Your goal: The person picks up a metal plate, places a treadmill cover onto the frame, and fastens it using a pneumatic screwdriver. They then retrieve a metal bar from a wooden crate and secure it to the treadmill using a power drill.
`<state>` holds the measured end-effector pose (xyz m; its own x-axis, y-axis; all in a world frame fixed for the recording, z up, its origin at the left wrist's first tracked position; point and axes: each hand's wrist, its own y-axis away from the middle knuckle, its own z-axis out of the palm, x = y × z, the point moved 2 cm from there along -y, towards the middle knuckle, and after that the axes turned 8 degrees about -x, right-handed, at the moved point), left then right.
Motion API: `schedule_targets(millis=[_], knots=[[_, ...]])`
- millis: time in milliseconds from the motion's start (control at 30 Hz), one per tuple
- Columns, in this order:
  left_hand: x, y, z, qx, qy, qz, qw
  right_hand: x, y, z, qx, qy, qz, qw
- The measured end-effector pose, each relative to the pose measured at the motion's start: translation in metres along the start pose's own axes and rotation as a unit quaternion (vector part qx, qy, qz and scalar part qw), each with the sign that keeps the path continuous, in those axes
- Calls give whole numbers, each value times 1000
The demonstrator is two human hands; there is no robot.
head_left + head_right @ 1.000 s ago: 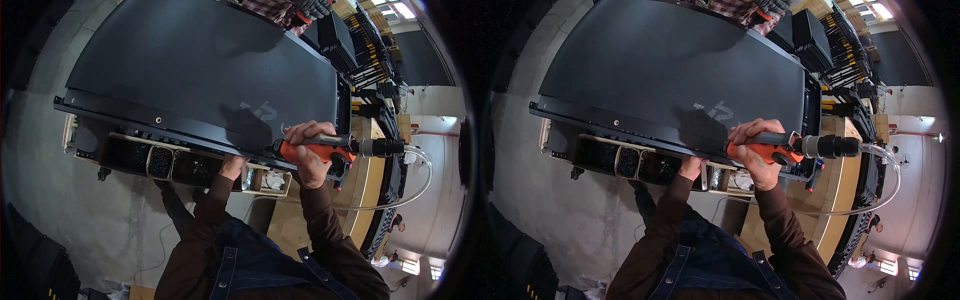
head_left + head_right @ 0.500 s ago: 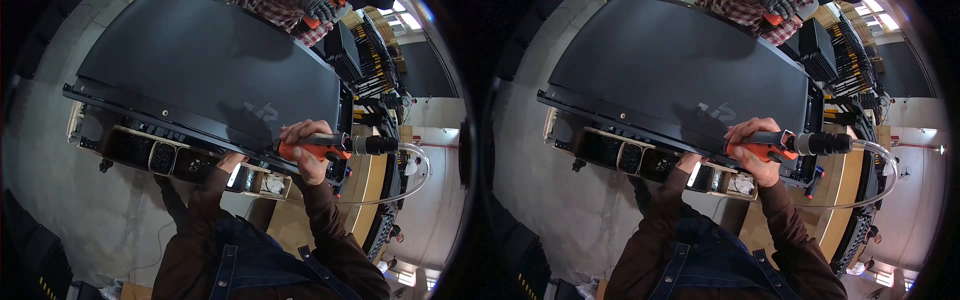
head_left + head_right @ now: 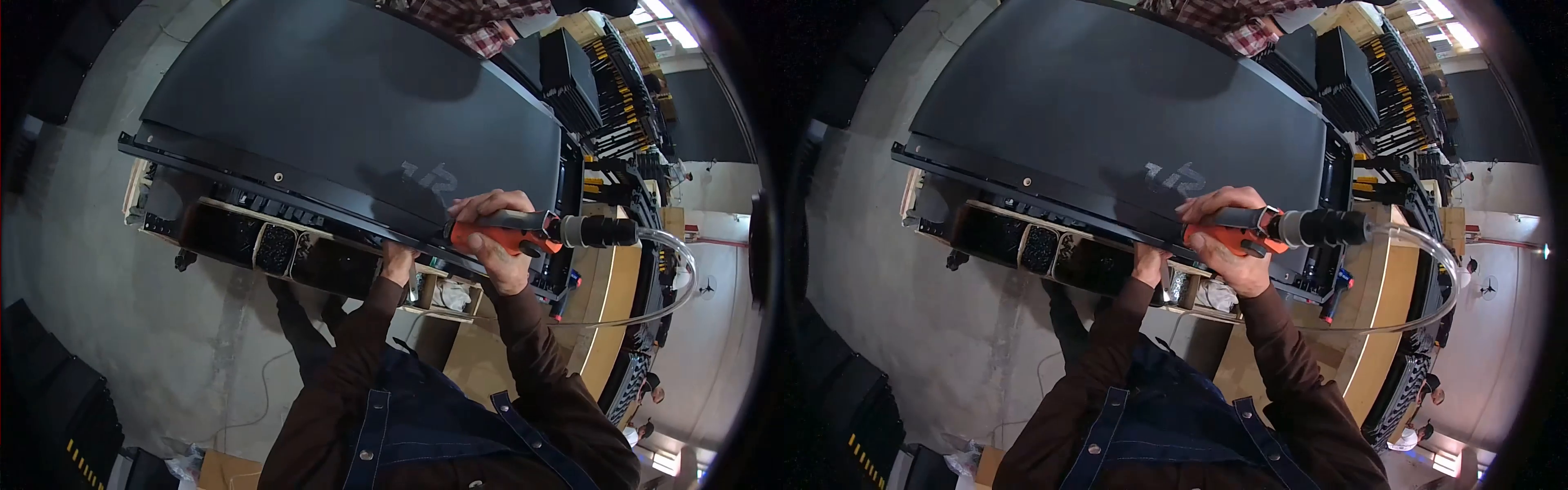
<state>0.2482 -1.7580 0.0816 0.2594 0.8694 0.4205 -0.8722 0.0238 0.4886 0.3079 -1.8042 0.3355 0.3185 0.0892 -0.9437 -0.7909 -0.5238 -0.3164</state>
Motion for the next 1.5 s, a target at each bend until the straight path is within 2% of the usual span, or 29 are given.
schedule_targets(millis=[100,267,333,400,433,467,500,533,567,600,633,667,700,767,833,900,933,967,1033,1100,1167,1200,1267,1300,1333,1400,1433,1467,1500], knots=[[-12,-7,-20,3,-114,-58,992,-8,1,4,18,-1,25,1000],[2,-6,-6,-26,-62,-49,997,4,7,-2,-21,0,-28,999],[0,-7,-12,-20,-54,-52,997,-11,1,11,46,0,16,999],[2,-16,-26,-143,-8,-141,980,-19,1,5,22,-1,44,999],[2,-7,-26,-142,-16,-86,986,-21,5,1,5,11,68,998],[-21,-7,-45,-107,-5,-109,988,-17,9,7,50,-9,72,996],[10,19,-26,-130,-25,-119,984,-13,11,23,150,21,58,987],[13,23,-31,-212,-59,-51,974,-11,14,38,249,54,47,966],[18,26,-32,-184,-150,-82,968,-13,12,47,252,154,41,955],[17,28,-32,-144,-148,-71,976,-16,12,50,197,160,27,967],[23,26,-36,-113,-333,48,935,-21,11,46,141,166,12,976],[29,23,-45,-78,-502,161,846,-25,10,41,159,167,62,971],[29,14,-67,-17,-528,81,845,-25,10,34,206,133,74,967],[52,13,-114,35,-648,110,753,-19,10,31,282,74,63,955],[120,40,-137,69,-693,103,710,-17,11,48,298,137,45,943],[178,52,-183,151,-752,153,623,-21,14,52,193,224,42,954],[208,50,-212,133,-764,227,590,-24,11,54,149,238,42,959],[238,56,-216,204,-758,136,604,-25,9,46,142,206,71,966],[274,43,-257,235,-798,89,547,-27,1,37,191,117,103,969],[285,31,-273,235,-806,80,537,-23,-2,40,253,108,111,955],[284,24,-281,228,-821,45,522,-17,2,55,307,228,81,921],[280,32,-271,220,-822,40,524,-18,3,62,227,246,71,940],[269,50,-238,199,-863,137,444,-20,12,48,149,218,57,963],[258,58,-220,178,-856,179,450,-29,10,36,158,165,83,970],[242,62,-204,156,-848,222,456,-30,11,27,250,102,92,958],[191,65,-174,19,-798,117,591,-31,17,16,413,-63,62,907],[164,61,-163,-53,-754,95,648,-32,23,12,417,-57,62,905],[142,57,-156,-73,-736,34,672,-33,33,8,419,-115,32,900],[121,50,-155,-71,-763,25,641,-33,45,4,420,-172,0,891]])
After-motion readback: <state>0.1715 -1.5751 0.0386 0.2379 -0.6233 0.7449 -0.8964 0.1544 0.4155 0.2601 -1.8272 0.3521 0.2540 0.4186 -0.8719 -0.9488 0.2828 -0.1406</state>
